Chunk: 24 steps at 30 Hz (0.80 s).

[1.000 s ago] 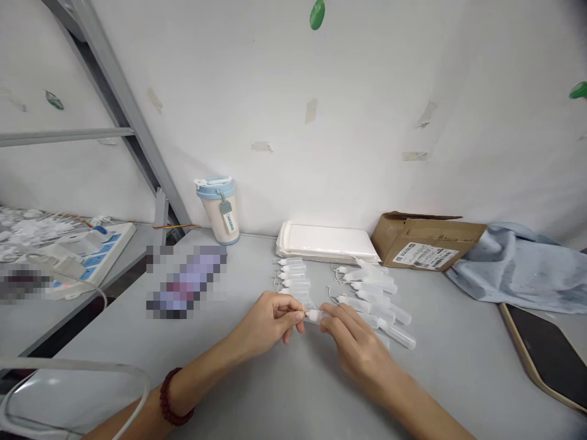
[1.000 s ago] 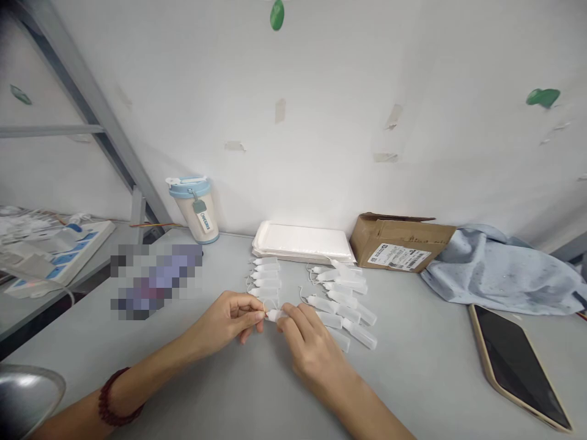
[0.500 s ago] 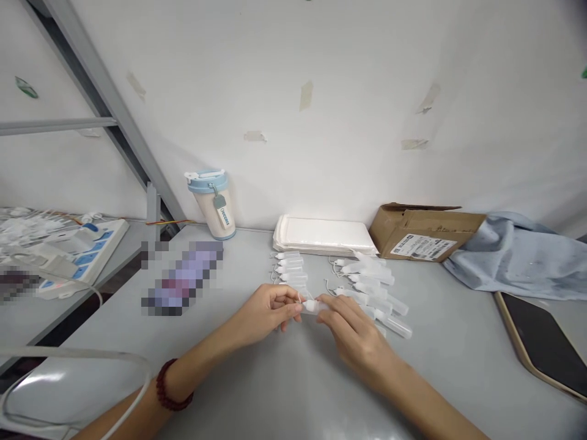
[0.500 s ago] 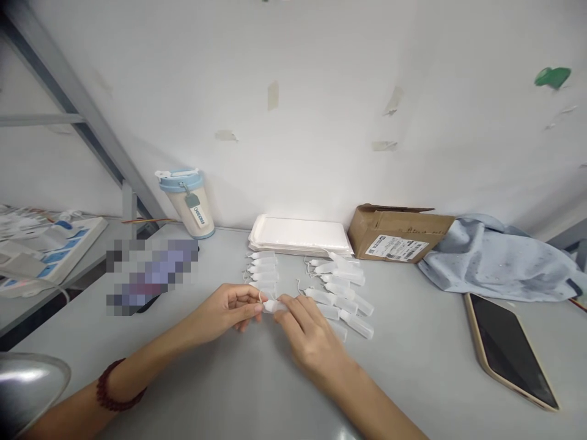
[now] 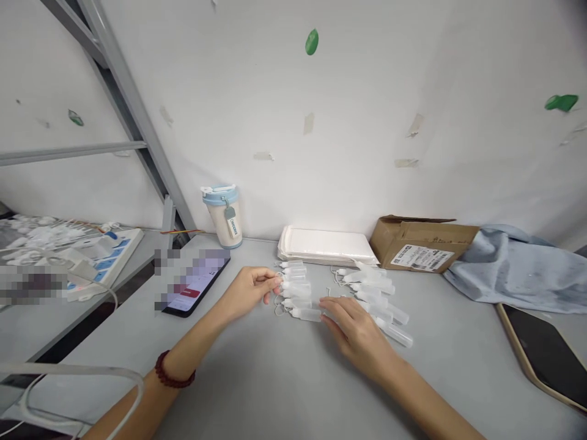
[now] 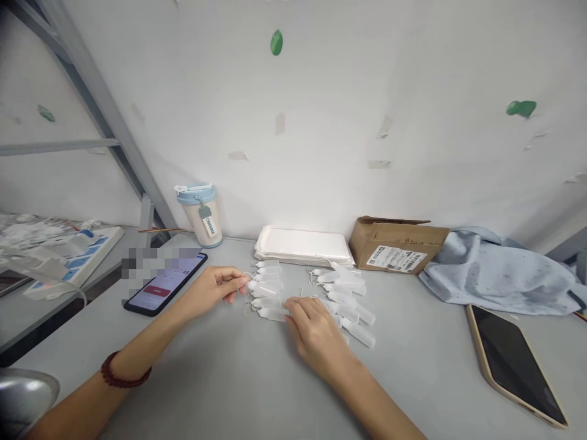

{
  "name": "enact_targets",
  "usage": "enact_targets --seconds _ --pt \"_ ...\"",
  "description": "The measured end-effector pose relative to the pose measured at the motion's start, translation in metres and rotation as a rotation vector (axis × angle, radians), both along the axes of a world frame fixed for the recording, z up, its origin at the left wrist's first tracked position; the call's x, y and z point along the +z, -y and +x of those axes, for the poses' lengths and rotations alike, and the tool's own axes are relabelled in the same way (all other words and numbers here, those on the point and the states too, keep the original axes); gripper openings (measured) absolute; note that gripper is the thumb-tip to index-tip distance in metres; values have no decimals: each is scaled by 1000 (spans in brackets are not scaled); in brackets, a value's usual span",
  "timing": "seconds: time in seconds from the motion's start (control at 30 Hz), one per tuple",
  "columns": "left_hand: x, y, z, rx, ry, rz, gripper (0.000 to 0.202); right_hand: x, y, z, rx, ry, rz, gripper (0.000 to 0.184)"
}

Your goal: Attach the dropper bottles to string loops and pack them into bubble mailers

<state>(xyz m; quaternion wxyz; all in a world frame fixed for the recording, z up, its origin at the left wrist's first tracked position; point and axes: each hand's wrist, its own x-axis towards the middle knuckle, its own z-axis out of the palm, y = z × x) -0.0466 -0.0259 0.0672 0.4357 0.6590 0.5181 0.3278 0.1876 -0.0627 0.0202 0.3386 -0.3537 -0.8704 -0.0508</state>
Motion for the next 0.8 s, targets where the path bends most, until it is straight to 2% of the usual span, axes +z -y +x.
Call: enact_targets --seconds 0.13,0.3,0.47,0.63,0.8 --pt "6 -1 -3 60 24 -11 30 -7 1 -1 11 43 -84 17" --pt "-3 1 1 -2 66 -45 29 -14 5 -11 70 28 -138 20" --pt "-11 1 5 -42 128 -71 27 -14 7 -20 63 24 -62 22" --pt "-13 2 10 -15 178 -115 24 -11 4 -17 66 -96 -40 18" --pt "-7 3 9 -27 173 -185 22 -10 3 -12 37 -129 -38 13"
